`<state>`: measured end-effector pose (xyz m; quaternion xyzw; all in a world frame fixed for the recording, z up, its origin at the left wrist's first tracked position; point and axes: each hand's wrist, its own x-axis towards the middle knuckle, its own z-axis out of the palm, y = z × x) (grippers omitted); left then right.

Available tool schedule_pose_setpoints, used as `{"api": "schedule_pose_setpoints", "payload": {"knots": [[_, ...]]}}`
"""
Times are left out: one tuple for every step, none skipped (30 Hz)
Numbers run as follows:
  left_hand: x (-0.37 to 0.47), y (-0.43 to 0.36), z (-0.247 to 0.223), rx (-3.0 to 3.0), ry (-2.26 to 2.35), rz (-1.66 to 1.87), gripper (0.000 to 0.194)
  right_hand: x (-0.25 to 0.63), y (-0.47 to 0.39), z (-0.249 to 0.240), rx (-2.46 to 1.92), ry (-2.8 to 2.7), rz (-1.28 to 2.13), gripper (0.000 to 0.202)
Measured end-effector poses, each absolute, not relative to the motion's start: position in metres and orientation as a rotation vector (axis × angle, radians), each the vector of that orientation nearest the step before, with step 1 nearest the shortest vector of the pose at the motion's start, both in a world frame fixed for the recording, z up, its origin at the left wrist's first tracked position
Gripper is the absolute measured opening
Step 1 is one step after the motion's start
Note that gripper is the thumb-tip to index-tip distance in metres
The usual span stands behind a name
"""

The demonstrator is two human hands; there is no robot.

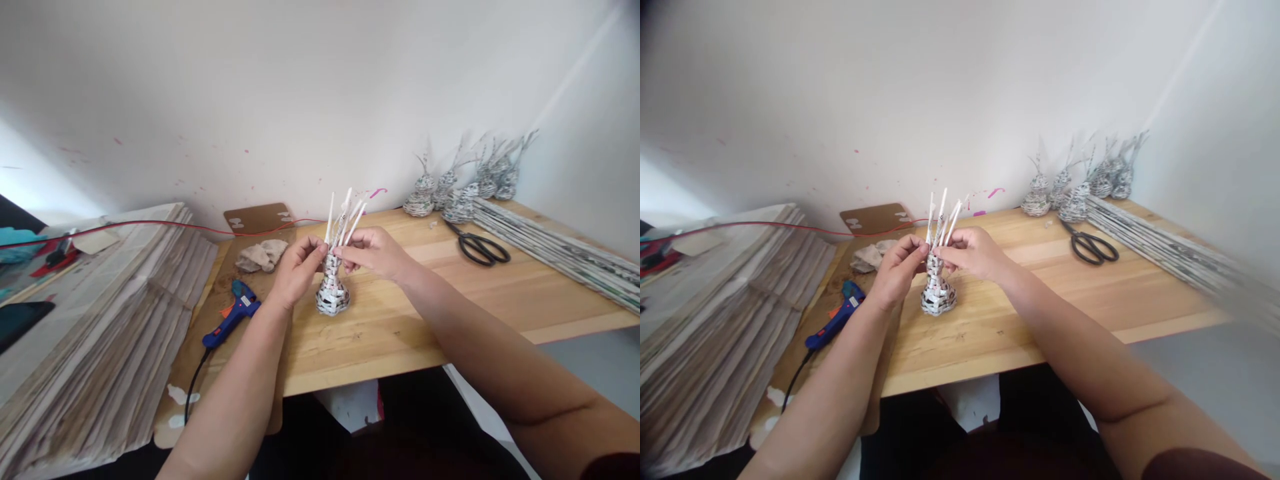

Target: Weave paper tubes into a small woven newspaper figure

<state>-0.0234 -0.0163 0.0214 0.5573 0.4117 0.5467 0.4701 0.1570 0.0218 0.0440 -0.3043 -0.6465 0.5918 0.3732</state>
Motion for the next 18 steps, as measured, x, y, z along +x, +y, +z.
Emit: {"api": "schedule_pose_setpoints", "payload": {"knots": [[-0.0231, -0.0164, 0.0216, 1.35, 1.003, 1.339, 0.037, 0.1558, 0.0216, 0.0438, -0.783, -1.635, 1.521, 0.03], [-0.0229, -0.0166, 0.0219, 1.336, 0.996, 1.334, 0.037, 0.1547, 0.0214, 0.0433, -0.787, -1.621, 1.52, 0.029], [-0.0228, -0.0167, 0.0223, 1.321, 0.988, 1.328, 0.038, 0.1537, 0.0213, 0.0425, -0.79, -1.613, 1.51, 0.028], [-0.0227, -0.0169, 0.0229, 1.304, 0.98, 1.321, 0.038, 0.1528, 0.0212, 0.0416, -0.788, -1.611, 1.493, 0.028], [-0.0228, -0.017, 0.0235, 1.286, 0.972, 1.313, 0.038, 0.152, 0.0211, 0.0406, -0.783, -1.614, 1.468, 0.027], [-0.0229, -0.0172, 0.0241, 1.272, 0.964, 1.307, 0.038, 0.1514, 0.0209, 0.0397, -0.778, -1.619, 1.436, 0.027], [-0.023, -0.0174, 0.0247, 1.264, 0.958, 1.301, 0.038, 0.151, 0.0208, 0.039, -0.775, -1.627, 1.402, 0.026], [-0.0232, -0.0176, 0.0252, 1.265, 0.956, 1.299, 0.038, 0.1509, 0.0207, 0.0386, -0.778, -1.633, 1.371, 0.025], [-0.0234, -0.0178, 0.0256, 1.276, 0.959, 1.297, 0.038, 0.151, 0.0206, 0.0386, -0.785, -1.64, 1.353, 0.024], [-0.0235, -0.0179, 0.0258, 1.299, 0.963, 1.296, 0.038, 0.1514, 0.0206, 0.039, -0.795, -1.644, 1.353, 0.024], [-0.0236, -0.018, 0.026, 1.327, 0.969, 1.298, 0.038, 0.152, 0.0205, 0.0397, -0.805, -1.646, 1.369, 0.023], [-0.0236, -0.0181, 0.0259, 1.356, 0.974, 1.298, 0.038, 0.1526, 0.0205, 0.0406, -0.815, -1.647, 1.389, 0.023], [-0.0236, -0.0181, 0.0259, 1.38, 0.976, 1.299, 0.038, 0.1532, 0.0204, 0.0415, -0.819, -1.649, 1.403, 0.022], [-0.0236, -0.018, 0.0257, 1.396, 0.975, 1.3, 0.039, 0.1536, 0.0203, 0.0423, -0.818, -1.65, 1.403, 0.021], [-0.0235, -0.0179, 0.0256, 1.406, 0.971, 1.303, 0.039, 0.1536, 0.0203, 0.0427, -0.813, -1.649, 1.386, 0.019], [-0.0234, -0.0178, 0.0256, 1.41, 0.968, 1.309, 0.04, 0.1532, 0.0203, 0.0427, -0.808, -1.642, 1.351, 0.017], [-0.0233, -0.0177, 0.0256, 1.415, 0.965, 1.315, 0.041, 0.1523, 0.0204, 0.0424, -0.807, -1.631, 1.313, 0.015], [-0.0232, -0.0177, 0.0258, 1.424, 0.96, 1.319, 0.041, 0.151, 0.0205, 0.0418, -0.813, -1.609, 1.287, 0.014]]}}
